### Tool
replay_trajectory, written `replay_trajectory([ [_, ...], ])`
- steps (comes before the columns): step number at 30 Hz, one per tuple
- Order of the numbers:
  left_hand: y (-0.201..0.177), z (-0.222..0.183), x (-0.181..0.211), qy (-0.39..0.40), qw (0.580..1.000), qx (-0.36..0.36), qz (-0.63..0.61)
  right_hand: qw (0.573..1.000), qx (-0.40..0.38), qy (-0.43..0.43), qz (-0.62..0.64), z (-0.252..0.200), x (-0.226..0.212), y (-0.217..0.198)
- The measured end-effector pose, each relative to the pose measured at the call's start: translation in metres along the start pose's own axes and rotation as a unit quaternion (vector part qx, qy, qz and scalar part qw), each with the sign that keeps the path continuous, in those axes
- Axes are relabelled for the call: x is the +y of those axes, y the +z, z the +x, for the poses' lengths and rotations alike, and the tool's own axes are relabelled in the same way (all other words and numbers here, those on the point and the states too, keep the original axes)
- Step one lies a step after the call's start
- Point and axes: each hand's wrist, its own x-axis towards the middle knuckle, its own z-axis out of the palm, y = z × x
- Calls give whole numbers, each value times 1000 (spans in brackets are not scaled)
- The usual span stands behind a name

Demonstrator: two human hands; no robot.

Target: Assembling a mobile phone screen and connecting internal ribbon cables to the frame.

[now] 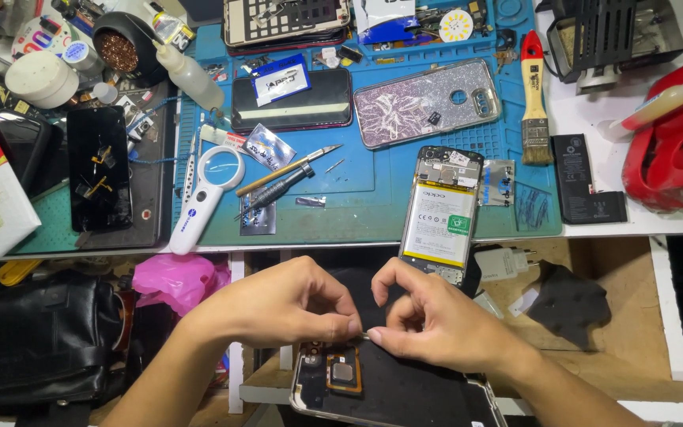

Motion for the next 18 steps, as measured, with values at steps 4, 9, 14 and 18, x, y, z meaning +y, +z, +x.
replay_trajectory([
  [4,2,2,-5,-49,997,15,-61,997,24,-46,-64,2,2,3],
  [9,12,6,-20,-42,928,151,-337,982,144,-103,-66,5,14,5],
  [14,69,8,-48,256,789,156,-536,956,247,-160,-17,8,17,7],
  [18,147,27,-49,276,778,240,-510,935,302,-179,-36,11,20,9],
])
